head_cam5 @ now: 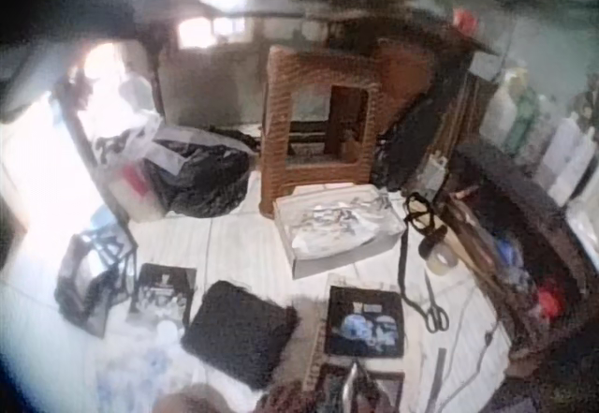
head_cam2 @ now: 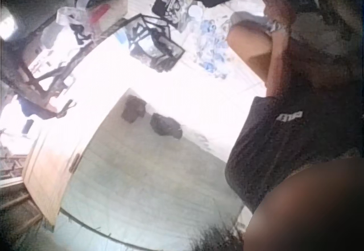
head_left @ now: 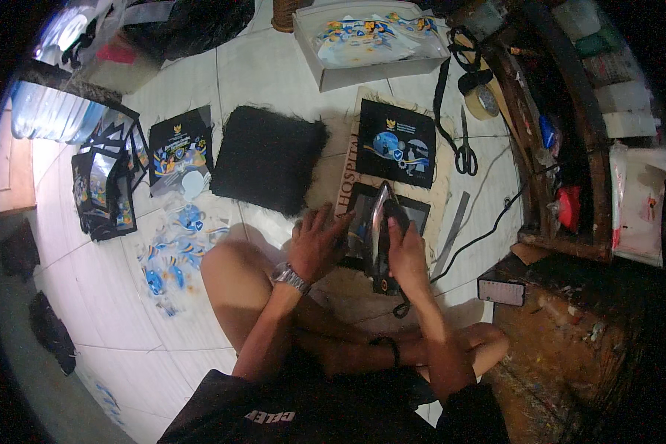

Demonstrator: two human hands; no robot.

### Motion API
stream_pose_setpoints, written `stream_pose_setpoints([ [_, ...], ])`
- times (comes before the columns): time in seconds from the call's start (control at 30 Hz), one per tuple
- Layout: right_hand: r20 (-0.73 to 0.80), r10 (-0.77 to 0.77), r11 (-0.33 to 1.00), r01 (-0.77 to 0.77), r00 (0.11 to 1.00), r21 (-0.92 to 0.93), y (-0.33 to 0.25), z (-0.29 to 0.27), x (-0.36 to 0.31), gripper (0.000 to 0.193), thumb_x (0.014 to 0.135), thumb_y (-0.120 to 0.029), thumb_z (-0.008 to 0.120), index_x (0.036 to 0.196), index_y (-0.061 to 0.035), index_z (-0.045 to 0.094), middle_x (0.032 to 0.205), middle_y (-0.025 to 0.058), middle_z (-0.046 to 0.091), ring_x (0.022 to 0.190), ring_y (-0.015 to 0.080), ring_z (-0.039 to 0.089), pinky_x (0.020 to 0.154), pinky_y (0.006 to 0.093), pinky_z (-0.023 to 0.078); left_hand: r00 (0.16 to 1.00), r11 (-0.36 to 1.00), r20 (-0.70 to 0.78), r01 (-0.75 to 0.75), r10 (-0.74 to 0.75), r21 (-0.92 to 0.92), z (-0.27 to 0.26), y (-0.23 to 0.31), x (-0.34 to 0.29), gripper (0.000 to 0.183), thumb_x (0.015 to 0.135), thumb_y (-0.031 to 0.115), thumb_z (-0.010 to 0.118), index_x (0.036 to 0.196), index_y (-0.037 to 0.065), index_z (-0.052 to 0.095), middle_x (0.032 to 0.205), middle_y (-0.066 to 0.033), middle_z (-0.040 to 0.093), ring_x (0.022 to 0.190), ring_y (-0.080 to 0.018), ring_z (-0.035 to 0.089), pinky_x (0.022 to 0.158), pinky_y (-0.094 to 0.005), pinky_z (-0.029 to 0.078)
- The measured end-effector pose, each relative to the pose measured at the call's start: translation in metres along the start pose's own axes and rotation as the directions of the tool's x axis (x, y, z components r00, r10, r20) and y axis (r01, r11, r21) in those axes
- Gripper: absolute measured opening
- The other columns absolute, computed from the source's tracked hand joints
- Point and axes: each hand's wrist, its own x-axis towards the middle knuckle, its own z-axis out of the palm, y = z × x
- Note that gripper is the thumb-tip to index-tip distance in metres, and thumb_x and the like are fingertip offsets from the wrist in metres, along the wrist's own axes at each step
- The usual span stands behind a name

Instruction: The person sits on the floor and uses a handheld iron to press a printed design onto small black fabric patches. They peel off a protective film, position the patch on a cardboard base, and apply heat with the iron before stacking the finished items.

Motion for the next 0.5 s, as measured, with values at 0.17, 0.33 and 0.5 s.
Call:
stream_pose_setpoints([
  [0.17, 0.039, 0.16, 0.987, -0.161, 0.986, 0.028, -0.013, 0.001, -0.003, 0.055, 0.106, -0.045, 0.045, 0.106, 0.0098, 0.052, 0.062, 0.0144, 0.057, 0.042, 0.0231, 0.057, 0.036, 0.0353, 0.043, 0.988, 0.911, -0.126, 0.028, -0.087, -0.41, -0.017, -0.005, 0.011, 0.065, 0.09, 0.015, 0.068, 0.15, 0.017, 0.043, 0.135, -0.022, 0.055, 0.114, -0.0415, 0.059, 0.093, -0.0482, 0.051],
  [0.33, 0.057, 0.283, 0.957, -0.286, 0.957, 0.056, -0.031, 0.001, -0.001, 0.055, 0.106, -0.044, 0.046, 0.105, 0.0102, 0.053, 0.07, 0.0202, 0.059, 0.055, 0.0322, 0.058, 0.048, 0.0422, 0.045, 0.96, 0.813, -0.149, 0.112, -0.238, -0.572, -0.05, 0.004, 0.012, 0.059, 0.092, 0.012, 0.064, 0.148, 0.01, 0.044, 0.13, -0.0227, 0.058, 0.108, -0.0391, 0.063, 0.091, -0.0463, 0.052],
  [0.5, 0.036, 0.322, 0.946, -0.323, 0.946, 0.018, -0.044, 0.012, -0.011, 0.055, 0.105, -0.041, 0.047, 0.106, 0.0123, 0.057, 0.086, 0.0353, 0.065, 0.083, 0.0528, 0.065, 0.072, 0.0556, 0.051, 0.935, 0.755, -0.21, 0.085, -0.286, -0.65, -0.046, -0.008, 0.012, 0.051, 0.094, 0.009, 0.061, 0.144, 0.006, 0.048, 0.132, -0.0214, 0.059, 0.106, -0.0361, 0.065, 0.09, -0.0422, 0.053],
])
